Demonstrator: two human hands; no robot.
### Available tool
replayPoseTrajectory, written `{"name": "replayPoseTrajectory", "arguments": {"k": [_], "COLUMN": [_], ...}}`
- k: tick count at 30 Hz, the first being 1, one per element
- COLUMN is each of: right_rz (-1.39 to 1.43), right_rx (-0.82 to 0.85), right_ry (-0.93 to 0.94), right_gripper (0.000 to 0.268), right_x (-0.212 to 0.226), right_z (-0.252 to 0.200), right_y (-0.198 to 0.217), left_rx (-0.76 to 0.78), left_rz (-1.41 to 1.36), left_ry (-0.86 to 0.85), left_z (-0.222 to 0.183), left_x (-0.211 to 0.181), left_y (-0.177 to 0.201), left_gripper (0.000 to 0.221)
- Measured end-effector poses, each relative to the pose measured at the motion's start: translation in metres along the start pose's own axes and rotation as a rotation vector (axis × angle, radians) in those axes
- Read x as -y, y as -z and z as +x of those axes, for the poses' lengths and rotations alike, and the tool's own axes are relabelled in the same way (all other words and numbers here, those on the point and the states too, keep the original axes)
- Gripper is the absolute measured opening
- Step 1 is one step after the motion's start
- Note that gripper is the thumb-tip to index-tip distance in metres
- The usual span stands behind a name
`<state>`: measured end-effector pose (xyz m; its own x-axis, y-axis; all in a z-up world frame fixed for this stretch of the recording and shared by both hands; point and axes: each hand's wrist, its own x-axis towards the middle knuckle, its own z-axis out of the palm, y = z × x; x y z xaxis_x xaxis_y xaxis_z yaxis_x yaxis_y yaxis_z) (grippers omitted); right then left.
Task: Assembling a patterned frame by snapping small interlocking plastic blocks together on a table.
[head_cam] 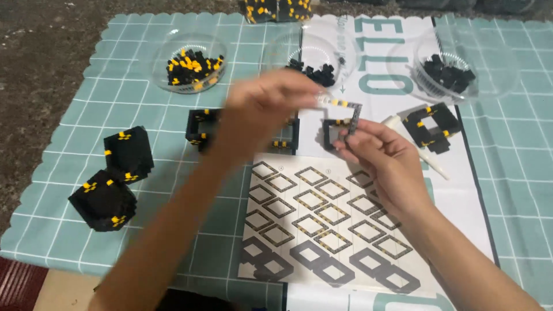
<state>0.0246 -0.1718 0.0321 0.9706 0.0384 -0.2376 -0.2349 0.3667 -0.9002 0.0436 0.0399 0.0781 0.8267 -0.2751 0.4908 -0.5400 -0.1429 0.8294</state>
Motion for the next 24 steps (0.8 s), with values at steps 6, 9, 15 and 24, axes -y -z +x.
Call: {"name": "replayPoseTrajectory", "arguments": {"k": [6, 9, 15, 24], "right_rz": [-0.047, -0.063, -0.104, -0.101], "right_rx": [0.004, 0.008, 0.003, 0.010], "right_ry": [0.036, 0.005, 0.012, 0.020], "right_gripper": [0.021, 0.022, 0.021, 0.021], "right_x": [0.002, 0.005, 0.001, -0.004], "right_z": [-0.002, -0.004, -0.004, -0.004], "right_y": [0.000, -0.002, -0.001, -0.001], "left_rx": [-0.070, -0.070, -0.114, -0.135], "left_rz": [-0.258, -0.309, -0.369, -0.449], "left_ry": [0.162, 0.231, 0.386, 0.408], "left_z": [-0.030, -0.032, -0.036, -0.038], "left_x": [0.022, 0.030, 0.043, 0.047], "left_y": [-0.044, -0.044, -0.050, -0.053], "left_gripper": [0.016, 0.016, 0.023, 0.024]}}
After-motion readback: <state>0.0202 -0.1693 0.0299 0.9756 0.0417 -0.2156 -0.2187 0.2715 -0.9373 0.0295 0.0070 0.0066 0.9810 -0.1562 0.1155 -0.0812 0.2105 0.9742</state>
